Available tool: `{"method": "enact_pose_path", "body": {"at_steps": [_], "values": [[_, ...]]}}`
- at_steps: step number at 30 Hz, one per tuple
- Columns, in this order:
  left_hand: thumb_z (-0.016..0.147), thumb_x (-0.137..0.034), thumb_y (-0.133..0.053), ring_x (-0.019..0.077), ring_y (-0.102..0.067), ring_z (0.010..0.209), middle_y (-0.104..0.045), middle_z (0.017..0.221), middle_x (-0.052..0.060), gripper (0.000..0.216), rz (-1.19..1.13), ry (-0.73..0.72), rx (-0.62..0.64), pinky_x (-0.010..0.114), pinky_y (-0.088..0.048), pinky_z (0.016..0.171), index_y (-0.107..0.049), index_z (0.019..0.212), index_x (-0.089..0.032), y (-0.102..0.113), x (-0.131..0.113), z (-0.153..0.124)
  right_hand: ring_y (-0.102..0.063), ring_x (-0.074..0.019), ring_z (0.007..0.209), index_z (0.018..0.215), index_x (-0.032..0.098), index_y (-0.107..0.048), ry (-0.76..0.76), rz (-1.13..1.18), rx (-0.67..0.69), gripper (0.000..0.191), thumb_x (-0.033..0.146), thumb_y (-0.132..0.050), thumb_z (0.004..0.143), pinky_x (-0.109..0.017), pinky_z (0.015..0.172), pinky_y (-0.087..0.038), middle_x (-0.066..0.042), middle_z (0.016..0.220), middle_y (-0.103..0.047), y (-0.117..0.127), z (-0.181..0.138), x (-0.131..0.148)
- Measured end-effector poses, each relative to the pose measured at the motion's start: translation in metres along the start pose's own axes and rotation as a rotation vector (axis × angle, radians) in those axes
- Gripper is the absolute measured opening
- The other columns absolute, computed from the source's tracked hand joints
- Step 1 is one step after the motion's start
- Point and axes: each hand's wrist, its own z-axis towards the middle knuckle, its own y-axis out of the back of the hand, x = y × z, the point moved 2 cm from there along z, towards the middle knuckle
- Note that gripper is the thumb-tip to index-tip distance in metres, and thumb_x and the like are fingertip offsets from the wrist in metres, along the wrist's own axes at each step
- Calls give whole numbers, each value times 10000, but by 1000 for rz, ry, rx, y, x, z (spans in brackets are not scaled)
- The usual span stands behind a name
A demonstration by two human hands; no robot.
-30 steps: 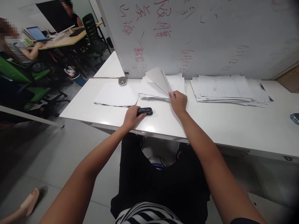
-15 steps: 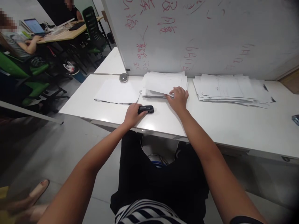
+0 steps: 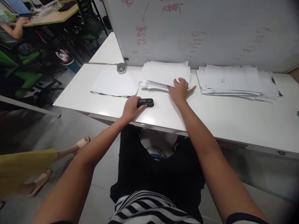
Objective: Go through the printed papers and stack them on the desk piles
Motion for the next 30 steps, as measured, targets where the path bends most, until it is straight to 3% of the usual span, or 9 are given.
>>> {"method": "enact_pose_path", "body": {"at_steps": [4,7,11,17,20,23,25,28,30], "values": [[846,-449,-613,237,-512,935,-581,1000,74,315,1,-7,-2,386,-430,824,-538,1038,-211,-1,0,0,-337,-366,1336,1233,237,-606,18,-53,55,367,384,-445,937,-777,1036,-19,-145,1403,-440,-3,3,-3],[845,-442,-618,237,-508,940,-579,1003,77,316,-5,-11,-2,391,-427,834,-534,1040,-209,-2,1,0,-338,-355,1328,1217,182,-621,10,-56,67,411,351,-335,975,-759,1030,-9,-170,1381,-453,2,3,1],[845,-437,-618,239,-506,944,-576,1004,77,320,-8,-11,2,392,-428,832,-533,1051,-208,-2,2,0,-364,-326,1306,1176,153,-649,5,-43,28,481,333,-239,999,-740,1032,20,-173,1344,-492,7,1,5],[839,-437,-622,238,-510,945,-582,1007,73,317,-11,-1,8,388,-428,827,-538,1051,-216,0,1,1,-393,-339,1295,1147,220,-667,79,-29,-64,446,367,-272,1002,-771,1042,-11,-135,1308,-544,4,-1,1],[841,-444,-618,245,-521,927,-593,985,75,309,-1,3,-3,392,-427,814,-548,1029,-209,-1,0,2,-395,-347,1312,1140,231,-672,114,-28,-174,481,390,-238,1007,-772,1049,-7,-129,1316,-556,18,1,2],[836,-432,-628,260,-540,959,-616,1002,82,307,8,11,-50,407,-419,851,-559,1033,-207,0,-1,1,-372,-358,1350,1174,241,-658,134,-33,-305,530,413,-184,1009,-772,1054,-37,-122,1366,-530,50,-4,3],[813,-429,-658,283,-532,1073,-618,1098,91,366,1,-4,-110,444,-381,951,-553,1095,-220,4,0,0,-369,-358,1365,1221,238,-635,142,-8,-348,544,434,-176,1004,-750,1066,-133,-131,1395,-509,76,-21,3],[769,-494,-690,308,-457,1252,-578,1266,106,507,-17,-91,-186,509,-243,1099,-534,1182,-242,11,0,-6,-402,-337,1360,1300,232,-591,120,41,-344,512,449,-247,988,-663,1075,-293,-155,1400,-509,108,-73,0],[798,-561,-622,294,-458,1273,-591,1275,105,487,-80,-185,-201,506,-214,1131,-558,1163,-245,13,-3,-15,-388,-342,1377,1266,272,-623,101,-18,-336,471,429,-288,974,-674,1095,-263,-134,1397,-524,120,-117,-3]]}}
